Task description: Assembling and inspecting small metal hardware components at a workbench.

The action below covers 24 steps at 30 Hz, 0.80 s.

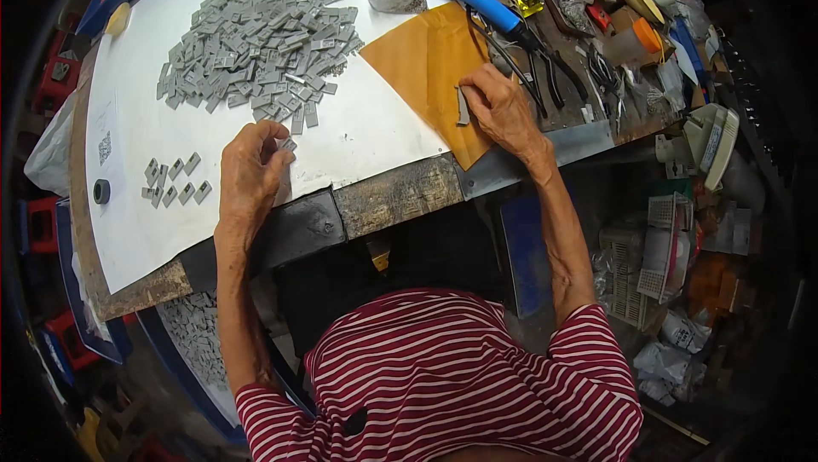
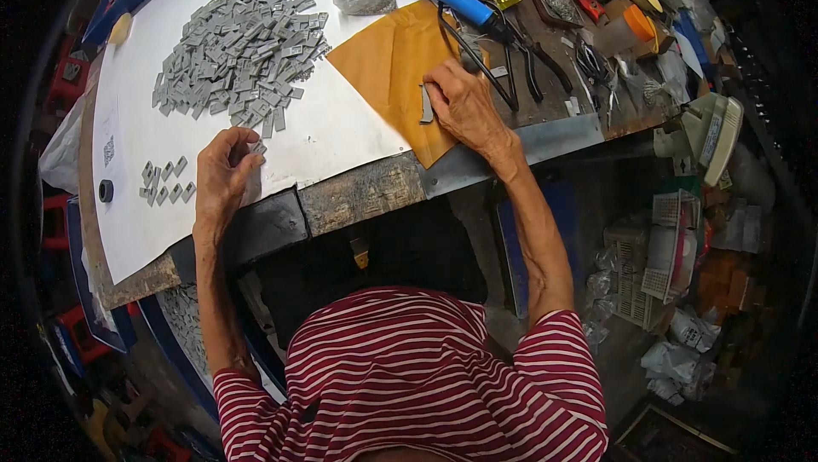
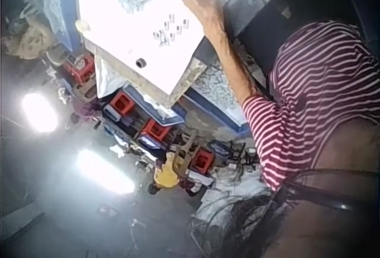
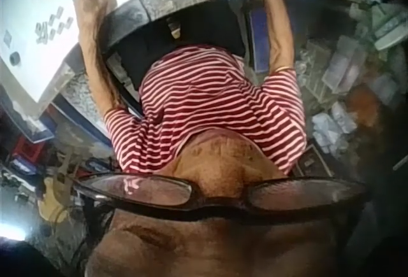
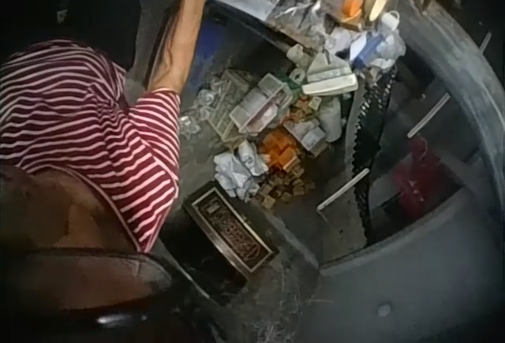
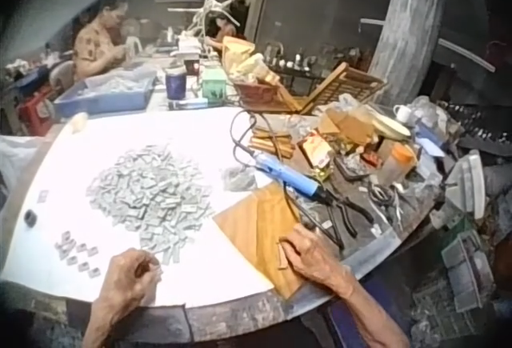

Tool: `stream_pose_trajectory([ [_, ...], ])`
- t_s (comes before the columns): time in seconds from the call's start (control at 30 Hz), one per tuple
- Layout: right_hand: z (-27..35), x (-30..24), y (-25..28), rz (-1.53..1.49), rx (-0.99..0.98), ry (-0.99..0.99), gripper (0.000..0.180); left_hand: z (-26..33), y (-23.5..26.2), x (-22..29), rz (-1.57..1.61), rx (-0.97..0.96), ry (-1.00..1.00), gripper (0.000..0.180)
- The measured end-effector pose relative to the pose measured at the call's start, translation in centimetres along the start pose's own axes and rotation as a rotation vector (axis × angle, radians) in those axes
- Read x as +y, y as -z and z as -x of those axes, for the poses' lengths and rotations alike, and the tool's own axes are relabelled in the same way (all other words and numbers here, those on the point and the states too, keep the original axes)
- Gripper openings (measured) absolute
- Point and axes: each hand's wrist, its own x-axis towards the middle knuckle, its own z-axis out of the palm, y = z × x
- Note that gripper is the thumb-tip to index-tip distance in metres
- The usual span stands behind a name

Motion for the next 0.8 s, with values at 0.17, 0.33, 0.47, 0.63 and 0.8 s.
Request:
stream_pose_trajectory([
  [0.17, -0.4, 0.2, 0.2, 0.067, -0.079, 0.083, 0.006, 0.2, -0.2, -0.3, 0.002, 0.025, -0.065, 0.020],
  [0.33, -0.6, 0.6, -0.1, 0.087, -0.107, 0.119, 0.006, 0.3, -0.4, 0.2, -0.003, 0.049, -0.121, 0.016],
  [0.47, -0.5, 0.5, -0.3, 0.116, -0.069, 0.157, 0.010, 0.3, -0.4, 0.3, 0.010, 0.062, -0.128, 0.016],
  [0.63, -0.5, 0.5, -0.5, 0.142, -0.042, 0.161, 0.011, 0.4, -0.6, 0.2, 0.109, 0.158, -0.060, 0.010],
  [0.8, -0.4, 0.9, -0.7, 0.178, -0.065, 0.193, 0.008, -0.5, -0.4, 1.5, 0.225, 0.168, -0.010, 0.010],
])
